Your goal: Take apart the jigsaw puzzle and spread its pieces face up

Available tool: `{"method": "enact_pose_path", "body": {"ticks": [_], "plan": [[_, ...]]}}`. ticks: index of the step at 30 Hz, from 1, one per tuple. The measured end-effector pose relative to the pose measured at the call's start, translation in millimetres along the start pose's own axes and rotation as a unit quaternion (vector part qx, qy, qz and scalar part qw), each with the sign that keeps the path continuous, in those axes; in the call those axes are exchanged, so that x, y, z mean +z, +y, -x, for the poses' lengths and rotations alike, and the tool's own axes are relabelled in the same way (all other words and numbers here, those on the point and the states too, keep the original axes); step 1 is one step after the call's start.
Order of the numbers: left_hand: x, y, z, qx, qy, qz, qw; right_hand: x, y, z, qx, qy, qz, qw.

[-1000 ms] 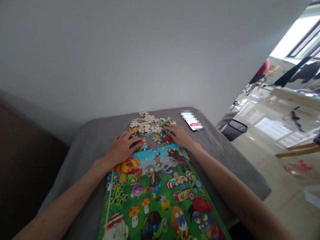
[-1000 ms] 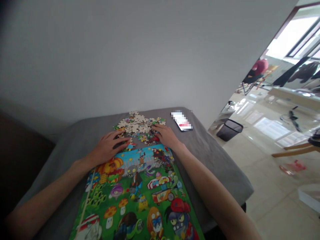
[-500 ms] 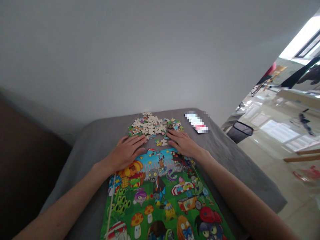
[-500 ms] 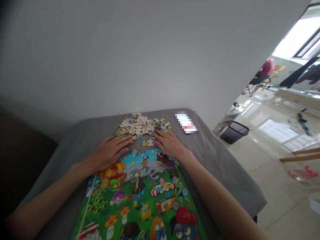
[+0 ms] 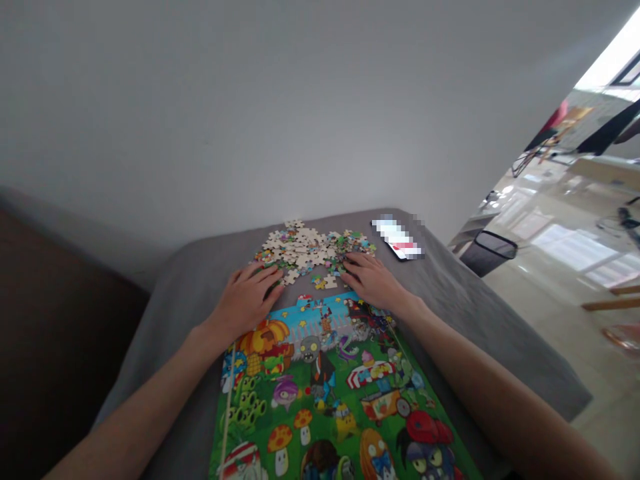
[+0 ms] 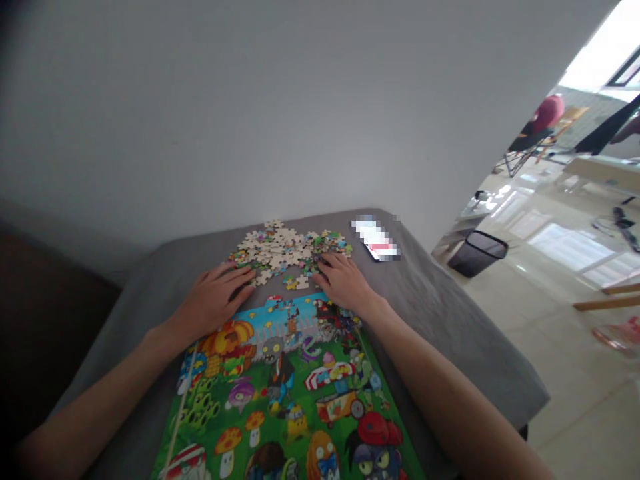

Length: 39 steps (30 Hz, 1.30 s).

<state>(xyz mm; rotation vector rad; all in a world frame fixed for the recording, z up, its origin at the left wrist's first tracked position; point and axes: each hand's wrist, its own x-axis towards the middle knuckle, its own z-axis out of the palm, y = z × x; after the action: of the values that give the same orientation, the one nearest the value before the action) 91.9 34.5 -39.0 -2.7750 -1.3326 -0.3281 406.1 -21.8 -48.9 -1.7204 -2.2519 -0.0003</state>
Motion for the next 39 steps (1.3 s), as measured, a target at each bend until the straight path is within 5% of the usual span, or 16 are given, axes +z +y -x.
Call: {"method": "enact_pose_path", "body": {"ticks": [5,9,14,22,29,35,39], "plan": [[-1.0,-5,-13,0.009,0.027,0.042,0.999,1,6,-4,0.028,0.065,-0.019,0.997],[0.3,-3,-32,-0.018,0.023,0.043,0.999,2,12,-5,0.083,0.024,0.006,0.996],[11.7,30,-50,0.019,-0.073,0.003,0.997,5,13,-2,0.021,-0.011,-0.009,1.000],[11.8,66,-84,0.080,-0.094,-0.018,0.992,-2,8,2,-0.022,0.009,-0.019,1.000],[10.6,40,-80,0.050,-0.106,-0.064,0.991,-2,12,1,-0.006,0.056,-0.005,0.998],[6.3,14,-41,0.038,-0.160,-0.034,0.986,7,17,-3,-0.040,0.007,-0.034,0.999],[-3.1,-6,-44,0.039,-0.194,-0.007,0.980,3,10,-4,-0.092,-0.010,-0.074,0.993]]}}
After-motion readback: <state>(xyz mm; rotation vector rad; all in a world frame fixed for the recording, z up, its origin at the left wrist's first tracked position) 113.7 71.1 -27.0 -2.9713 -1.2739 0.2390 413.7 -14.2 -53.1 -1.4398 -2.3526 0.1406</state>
